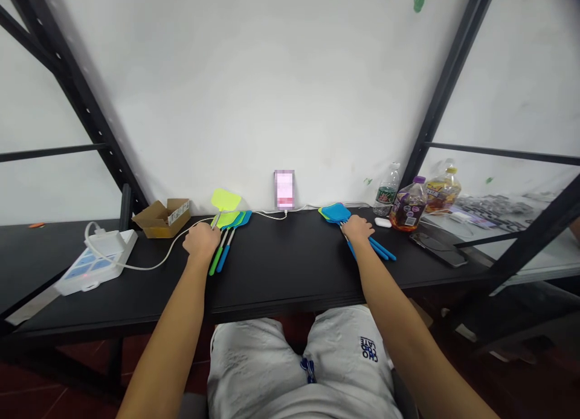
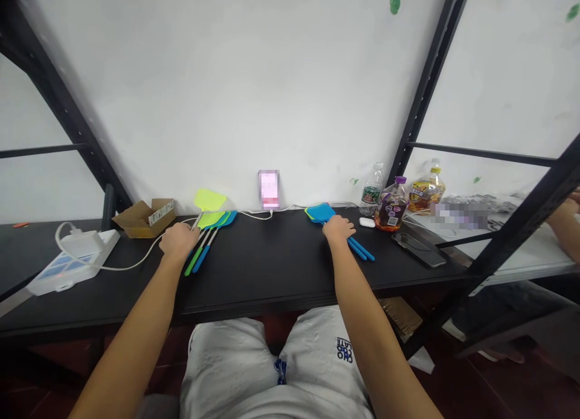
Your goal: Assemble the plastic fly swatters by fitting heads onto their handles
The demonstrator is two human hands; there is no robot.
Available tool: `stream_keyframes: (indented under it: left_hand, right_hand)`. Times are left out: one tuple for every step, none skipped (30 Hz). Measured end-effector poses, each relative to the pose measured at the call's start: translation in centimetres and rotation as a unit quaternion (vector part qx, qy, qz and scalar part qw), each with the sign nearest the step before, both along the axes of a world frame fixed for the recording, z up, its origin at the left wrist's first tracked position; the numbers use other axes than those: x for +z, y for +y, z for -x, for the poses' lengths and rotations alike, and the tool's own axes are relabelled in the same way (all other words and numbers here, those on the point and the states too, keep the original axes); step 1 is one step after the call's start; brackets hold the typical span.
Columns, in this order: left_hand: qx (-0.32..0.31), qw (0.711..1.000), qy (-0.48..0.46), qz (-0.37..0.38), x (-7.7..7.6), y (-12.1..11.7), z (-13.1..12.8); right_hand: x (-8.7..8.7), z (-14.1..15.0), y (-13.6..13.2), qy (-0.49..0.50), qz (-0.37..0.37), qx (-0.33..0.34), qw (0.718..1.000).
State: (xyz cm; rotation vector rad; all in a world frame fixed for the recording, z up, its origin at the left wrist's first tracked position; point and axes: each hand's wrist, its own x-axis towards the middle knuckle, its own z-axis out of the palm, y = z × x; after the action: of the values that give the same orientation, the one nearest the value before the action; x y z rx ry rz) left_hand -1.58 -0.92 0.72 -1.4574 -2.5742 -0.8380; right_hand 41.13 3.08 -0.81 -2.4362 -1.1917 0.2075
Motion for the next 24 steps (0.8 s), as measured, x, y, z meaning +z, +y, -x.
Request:
stream_keyframes:
  left_hand:
    - [0.001,1.0,-0.001,0.011,-0.1,0.1,0.0]
    - [0.003,1.0,-0.002,0.019,-0.2,0.2,0.1]
    - [0.004,1.0,-0.005,0.028,-0.2,0.3,0.1]
    - [0.004,0.999,-0.009,0.038,-0.3,0.3,0.1]
    - [0.004,0.999,-0.012,0.046,-0.3,0.3,0.2]
    - [0.004,0.998,-0.015,0.053,-0.3,0.3,0.2]
    - [0.004,0.998,-0.017,0.059,-0.3,0.3,0.3]
    - [0.004,0.998,-0.017,0.062,-0.3,0.2,0.3]
    - [0.005,0.998,-0.016,0.065,-0.2,0.2,0.4]
    - [0.008,0.998,-0.014,0.068,-0.1,0.1,0.4]
    - [0.01,0.997,-0.012,0.073,-0.1,0.1,0.4]
    - [0.013,0.997,-0.011,0.079,0.0,0.0,0.4]
    - [0.016,0.996,-0.01,0.085,0.0,0.0,0.4]
    - [0.019,0.996,-0.01,0.091,0.1,0.0,0.4]
    - [0.019,0.995,-0.01,0.097,0.0,0.0,0.4]
    - [0.019,0.995,-0.008,0.101,0.0,0.0,0.4]
    - [0.018,0.994,-0.006,0.104,0.0,0.0,0.4]
    - [0.017,0.994,-0.003,0.107,-0.1,0.0,0.5]
    - [0.016,0.994,-0.001,0.11,-0.1,0.1,0.5]
    - [0.016,0.993,0.001,0.113,-0.1,0.1,0.5]
    - [0.016,0.993,0.002,0.116,-0.2,0.1,0.5]
    - [0.015,0.993,0.003,0.118,-0.2,0.1,0.5]
    - [0.014,0.993,0.003,0.118,-0.3,0.2,0.5]
    - [0.013,0.993,0.004,0.117,-0.3,0.2,0.5]
  right_hand:
    - [0.0,0.0,0.0,0.002,0.004,0.002,1.0]
    - [0.1,-0.1,-0.1,0.002,0.004,0.003,1.0]
    - [0.1,0.0,-0.2,0.0,0.002,0.005,1.0]
    - [0.1,0.0,-0.2,-0.002,-0.002,0.006,1.0]
    - [0.1,0.0,-0.2,-0.005,-0.006,0.007,1.0]
    - [0.1,0.1,-0.3,-0.007,-0.01,0.007,1.0]
    - [0.2,0.1,-0.3,-0.009,-0.014,0.005,1.0]
    - [0.2,0.1,-0.4,-0.01,-0.018,0.004,1.0]
    - [0.2,0.1,-0.5,-0.011,-0.024,0.003,1.0]
    - [0.3,0.2,-0.6,-0.014,-0.034,0.004,0.999]
    - [0.4,0.2,-0.8,-0.018,-0.048,0.009,0.999]
    - [0.5,0.3,-1.0,-0.023,-0.066,0.016,0.997]
    - [0.7,0.5,-1.2,-0.031,-0.088,0.026,0.995]
    - [0.8,0.7,-1.5,-0.04,-0.11,0.037,0.992]
    - [0.9,0.9,-1.7,-0.052,-0.131,0.047,0.989]
    - [1.0,1.3,-1.9,-0.067,-0.151,0.057,0.985]
    - [1.0,1.7,-2.1,-0.085,-0.173,0.067,0.979]
    - [1.1,2.3,-2.2,-0.106,-0.197,0.08,0.971]
    - [1.1,2.8,-2.3,-0.126,-0.223,0.095,0.962]
    - [1.0,3.5,-2.4,-0.146,-0.253,0.115,0.949]
    - [1.0,4.1,-2.5,-0.163,-0.284,0.139,0.935]
    - [0.9,4.8,-2.6,-0.172,-0.313,0.161,0.92]
    - [0.9,5.5,-2.7,-0.179,-0.34,0.191,0.903]
    - [0.8,6.1,-2.9,-0.179,-0.369,0.222,0.885]
